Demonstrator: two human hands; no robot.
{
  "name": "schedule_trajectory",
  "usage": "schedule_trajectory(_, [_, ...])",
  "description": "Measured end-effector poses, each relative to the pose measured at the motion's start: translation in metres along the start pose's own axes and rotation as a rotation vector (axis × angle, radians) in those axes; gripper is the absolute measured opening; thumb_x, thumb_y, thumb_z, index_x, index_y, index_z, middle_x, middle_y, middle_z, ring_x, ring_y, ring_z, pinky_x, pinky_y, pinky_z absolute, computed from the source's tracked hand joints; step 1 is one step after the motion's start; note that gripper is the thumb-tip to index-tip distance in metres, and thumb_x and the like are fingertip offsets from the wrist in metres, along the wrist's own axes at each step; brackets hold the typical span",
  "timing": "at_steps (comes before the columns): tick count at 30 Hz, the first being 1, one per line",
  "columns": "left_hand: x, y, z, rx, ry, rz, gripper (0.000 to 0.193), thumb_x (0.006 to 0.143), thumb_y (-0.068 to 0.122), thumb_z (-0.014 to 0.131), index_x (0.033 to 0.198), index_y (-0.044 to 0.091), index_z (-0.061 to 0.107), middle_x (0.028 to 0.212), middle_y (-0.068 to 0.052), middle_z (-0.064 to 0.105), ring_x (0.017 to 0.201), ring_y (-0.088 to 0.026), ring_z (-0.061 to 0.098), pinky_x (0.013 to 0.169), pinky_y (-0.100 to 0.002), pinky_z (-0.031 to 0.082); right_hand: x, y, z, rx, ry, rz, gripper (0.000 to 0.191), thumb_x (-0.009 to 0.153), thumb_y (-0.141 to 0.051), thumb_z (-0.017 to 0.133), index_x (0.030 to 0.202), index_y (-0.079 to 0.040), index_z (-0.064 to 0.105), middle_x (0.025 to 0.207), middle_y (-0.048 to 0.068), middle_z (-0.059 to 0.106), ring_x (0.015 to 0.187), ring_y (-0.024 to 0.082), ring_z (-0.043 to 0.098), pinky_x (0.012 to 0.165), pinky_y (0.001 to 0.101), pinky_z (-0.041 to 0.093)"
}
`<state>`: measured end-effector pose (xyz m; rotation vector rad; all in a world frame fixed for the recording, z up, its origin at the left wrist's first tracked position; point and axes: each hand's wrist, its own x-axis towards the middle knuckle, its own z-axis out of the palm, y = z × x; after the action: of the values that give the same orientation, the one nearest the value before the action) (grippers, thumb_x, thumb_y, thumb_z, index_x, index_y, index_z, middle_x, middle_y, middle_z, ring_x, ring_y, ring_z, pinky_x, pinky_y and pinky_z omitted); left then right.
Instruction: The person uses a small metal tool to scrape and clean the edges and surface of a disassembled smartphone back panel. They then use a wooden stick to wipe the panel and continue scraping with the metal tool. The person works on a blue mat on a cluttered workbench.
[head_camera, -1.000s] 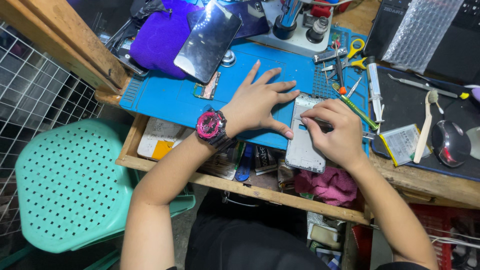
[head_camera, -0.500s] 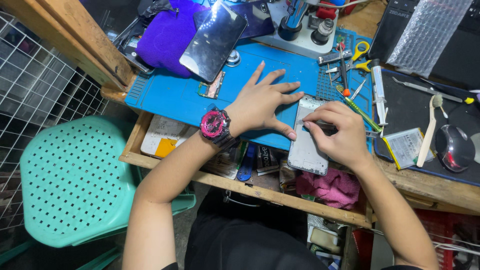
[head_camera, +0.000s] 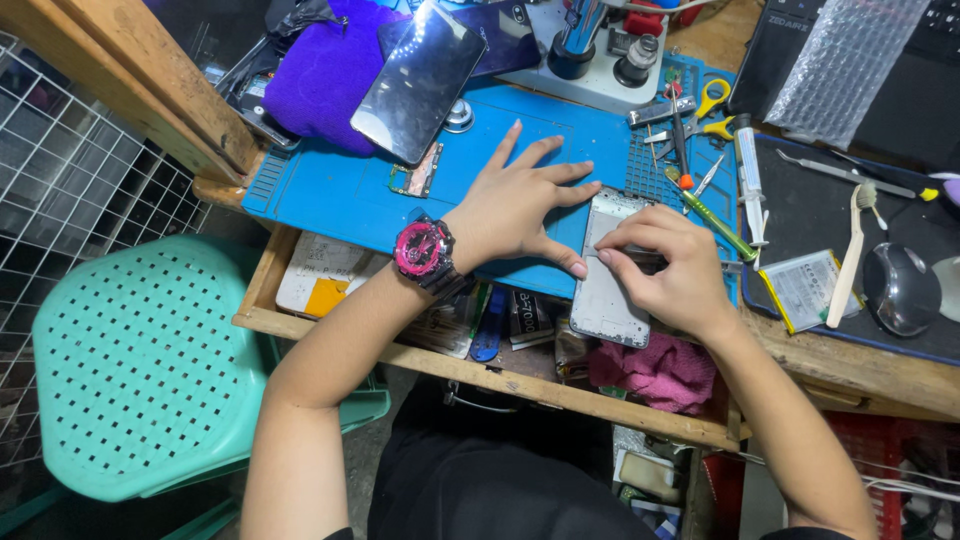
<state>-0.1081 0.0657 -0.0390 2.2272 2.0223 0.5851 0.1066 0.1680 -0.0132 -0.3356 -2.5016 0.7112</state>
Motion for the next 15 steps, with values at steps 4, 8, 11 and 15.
schedule_trajectory(4, [0.001,0.001,0.001,-0.009,0.012,0.009,0.107,0.059,0.089,0.066,0.142,0.022,0.060,0.152,-0.003,0.052,0.147,-0.039,0.031,0.118,-0.069,0.005,-0.002,0.000,0.000,-0.084,0.059,-0.030,0.008,0.084,-0.005,0.079,0.091,-0.006,0.076,0.093,0.009,0.072,0.089,0.026,0.069,0.077,0.0358,0.054])
schedule_trajectory(8, [0.001,0.004,0.001,-0.005,0.012,0.006,0.106,0.060,0.088,0.066,0.142,0.021,0.061,0.152,-0.003,0.053,0.147,-0.038,0.032,0.119,-0.069,0.006,-0.004,-0.001,-0.004,-0.026,0.026,-0.052,0.009,0.082,-0.006,0.079,0.090,-0.006,0.076,0.091,0.008,0.071,0.086,0.025,0.069,0.075,0.0347,0.055])
schedule_trajectory(11, [0.005,0.007,-0.002,0.002,0.031,0.021,0.105,0.061,0.086,0.067,0.143,0.021,0.061,0.151,-0.004,0.054,0.147,-0.037,0.033,0.120,-0.068,0.007,-0.004,0.001,-0.006,-0.036,0.055,-0.029,0.008,0.081,-0.007,0.080,0.089,-0.007,0.076,0.089,0.008,0.070,0.083,0.025,0.068,0.073,0.0349,0.054])
schedule_trajectory(15, [0.008,0.013,-0.004,-0.002,0.022,0.008,0.104,0.059,0.085,0.068,0.140,0.022,0.063,0.150,-0.004,0.054,0.146,-0.037,0.033,0.119,-0.067,0.007,-0.003,0.005,-0.011,-0.035,0.055,-0.051,0.008,0.081,-0.007,0.079,0.088,-0.007,0.076,0.089,0.007,0.071,0.086,0.024,0.067,0.075,0.0344,0.054])
